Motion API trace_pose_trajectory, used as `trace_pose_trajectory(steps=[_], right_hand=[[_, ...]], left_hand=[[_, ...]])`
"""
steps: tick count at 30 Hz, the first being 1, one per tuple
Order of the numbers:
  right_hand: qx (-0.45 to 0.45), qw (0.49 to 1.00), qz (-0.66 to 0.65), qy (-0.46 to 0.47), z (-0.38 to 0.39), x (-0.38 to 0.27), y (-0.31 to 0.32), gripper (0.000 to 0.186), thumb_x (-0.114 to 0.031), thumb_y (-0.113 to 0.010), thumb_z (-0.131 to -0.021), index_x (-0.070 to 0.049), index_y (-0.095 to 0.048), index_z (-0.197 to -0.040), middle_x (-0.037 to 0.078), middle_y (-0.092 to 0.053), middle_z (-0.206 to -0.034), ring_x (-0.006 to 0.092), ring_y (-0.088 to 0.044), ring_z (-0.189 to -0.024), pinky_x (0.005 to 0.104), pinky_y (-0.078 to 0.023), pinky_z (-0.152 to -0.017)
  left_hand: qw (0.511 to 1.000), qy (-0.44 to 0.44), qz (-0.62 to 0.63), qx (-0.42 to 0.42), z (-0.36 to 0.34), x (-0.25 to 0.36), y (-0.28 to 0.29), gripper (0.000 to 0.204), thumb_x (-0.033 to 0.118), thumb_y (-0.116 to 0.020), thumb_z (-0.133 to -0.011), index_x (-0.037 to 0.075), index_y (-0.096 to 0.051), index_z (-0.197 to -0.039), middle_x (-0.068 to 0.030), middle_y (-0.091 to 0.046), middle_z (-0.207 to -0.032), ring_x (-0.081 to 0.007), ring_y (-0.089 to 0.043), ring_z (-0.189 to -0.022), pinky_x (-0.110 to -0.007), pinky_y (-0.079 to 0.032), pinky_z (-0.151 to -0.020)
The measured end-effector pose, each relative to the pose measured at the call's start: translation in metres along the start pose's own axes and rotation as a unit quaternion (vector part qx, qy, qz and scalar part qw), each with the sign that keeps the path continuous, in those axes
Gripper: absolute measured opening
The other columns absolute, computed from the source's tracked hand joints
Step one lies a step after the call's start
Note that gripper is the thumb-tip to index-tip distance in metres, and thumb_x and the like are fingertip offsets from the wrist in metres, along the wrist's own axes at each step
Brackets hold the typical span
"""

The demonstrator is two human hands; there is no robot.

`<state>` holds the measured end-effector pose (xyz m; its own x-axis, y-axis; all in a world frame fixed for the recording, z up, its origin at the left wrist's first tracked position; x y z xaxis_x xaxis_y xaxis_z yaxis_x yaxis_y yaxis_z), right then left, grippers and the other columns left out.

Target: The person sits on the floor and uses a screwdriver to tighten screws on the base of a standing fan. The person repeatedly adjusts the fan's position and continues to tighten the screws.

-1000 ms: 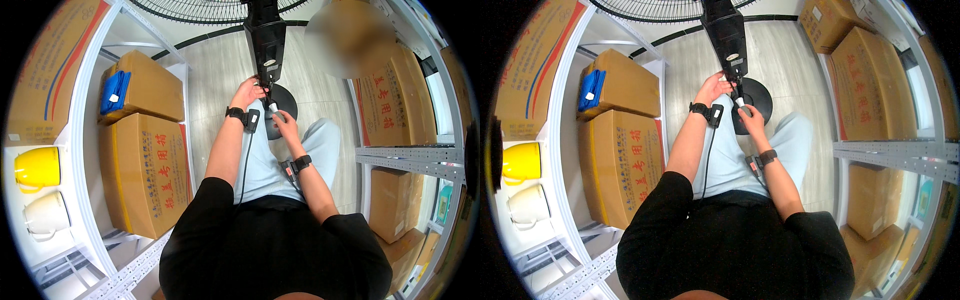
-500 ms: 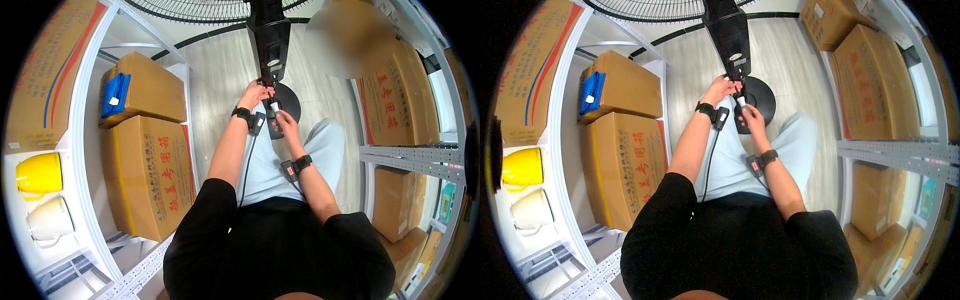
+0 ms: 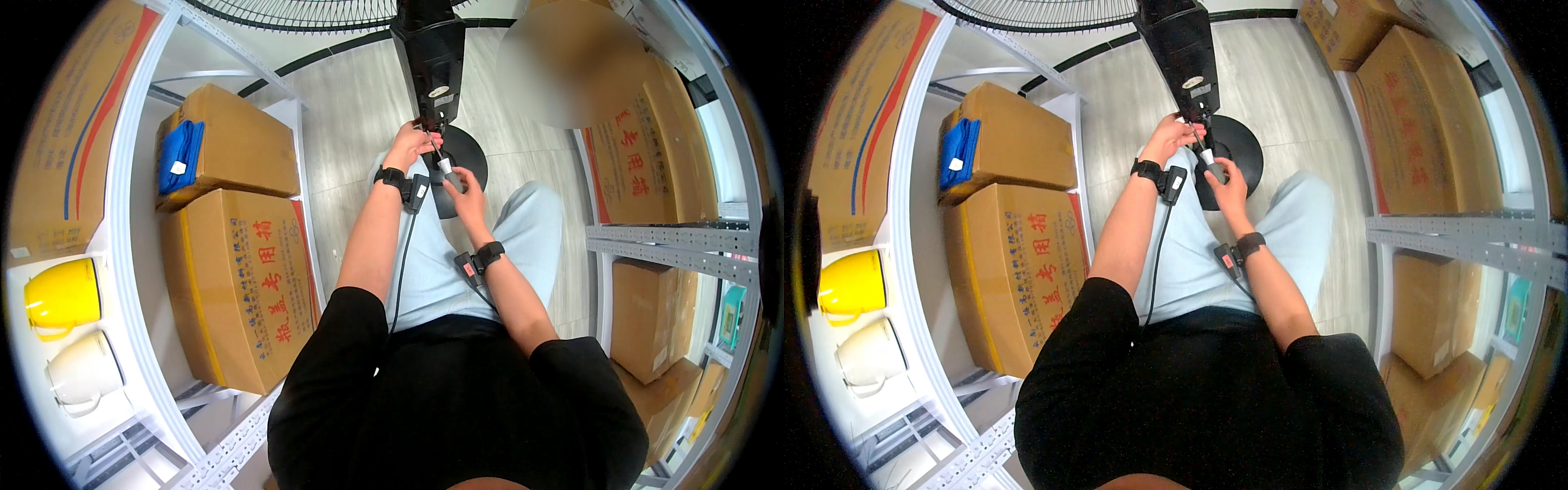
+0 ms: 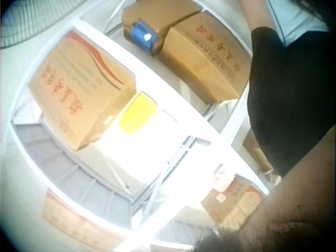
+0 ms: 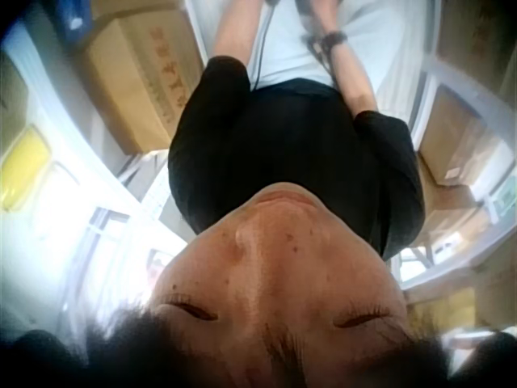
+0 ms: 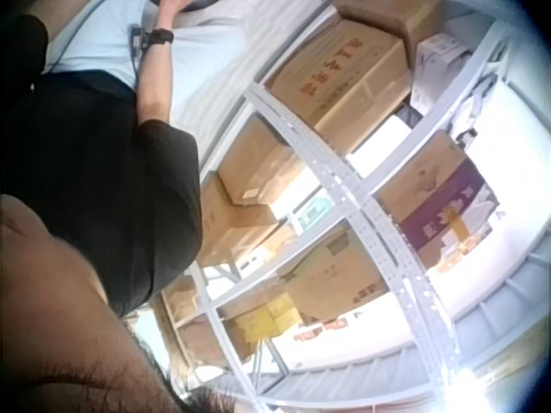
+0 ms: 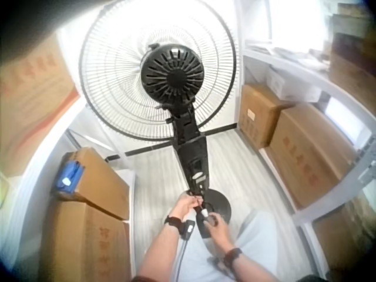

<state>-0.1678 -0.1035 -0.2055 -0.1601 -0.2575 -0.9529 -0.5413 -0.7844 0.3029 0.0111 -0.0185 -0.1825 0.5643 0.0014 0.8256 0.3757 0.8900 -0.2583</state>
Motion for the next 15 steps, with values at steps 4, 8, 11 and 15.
trace_pose_trajectory(steps=[4,8,11,15], right_hand=[[-0.083,0.929,-0.278,-0.229,0.003,0.023,-0.006,0.038,-0.020,-0.072,-0.079,-0.012,-0.058,-0.113,0.004,-0.062,-0.091,0.0152,-0.060,-0.082,0.0301,-0.047,-0.067],[-0.047,0.979,-0.155,-0.126,-0.002,0.026,-0.001,0.039,-0.022,-0.073,-0.078,-0.012,-0.058,-0.113,0.004,-0.063,-0.091,0.0141,-0.060,-0.080,0.0304,-0.047,-0.066],[0.007,0.999,0.021,0.025,-0.005,0.005,0.004,0.039,-0.022,-0.074,-0.078,-0.012,-0.058,-0.112,0.004,-0.063,-0.091,0.0140,-0.059,-0.080,0.0306,-0.047,-0.066],[0.033,0.995,0.073,0.060,-0.001,-0.015,0.006,0.037,-0.022,-0.073,-0.078,-0.011,-0.058,-0.111,0.004,-0.063,-0.088,0.0156,-0.059,-0.076,0.0310,-0.047,-0.065]], left_hand=[[0.999,0.002,-0.032,0.002,0.005,0.001,-0.003,0.051,-0.018,-0.043,-0.076,-0.003,-0.040,-0.124,-0.0222,-0.061,-0.098,-0.0291,-0.067,-0.084,-0.037,-0.059,-0.071],[0.999,-0.005,-0.044,0.005,0.008,0.003,-0.009,0.047,-0.017,-0.043,-0.077,-0.004,-0.042,-0.122,-0.0219,-0.061,-0.097,-0.0292,-0.067,-0.084,-0.037,-0.059,-0.071],[0.999,-0.008,-0.039,0.004,0.008,0.004,-0.008,0.046,-0.017,-0.042,-0.078,-0.004,-0.042,-0.122,-0.0220,-0.061,-0.097,-0.0298,-0.067,-0.084,-0.038,-0.058,-0.072],[1.000,-0.010,-0.025,0.006,0.008,0.003,-0.004,0.043,-0.016,-0.041,-0.080,-0.005,-0.042,-0.122,-0.0225,-0.061,-0.098,-0.0304,-0.066,-0.085,-0.038,-0.058,-0.073]])
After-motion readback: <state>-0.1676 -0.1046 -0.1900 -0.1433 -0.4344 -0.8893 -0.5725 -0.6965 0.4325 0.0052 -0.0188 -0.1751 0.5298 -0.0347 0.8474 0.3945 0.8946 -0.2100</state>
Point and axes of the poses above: each hand's wrist, its own z-axis away from the middle knuckle, its own y-axis out of the back of the hand, x = y × z, the point moved 4 cm from there along -z, towards the middle knuckle
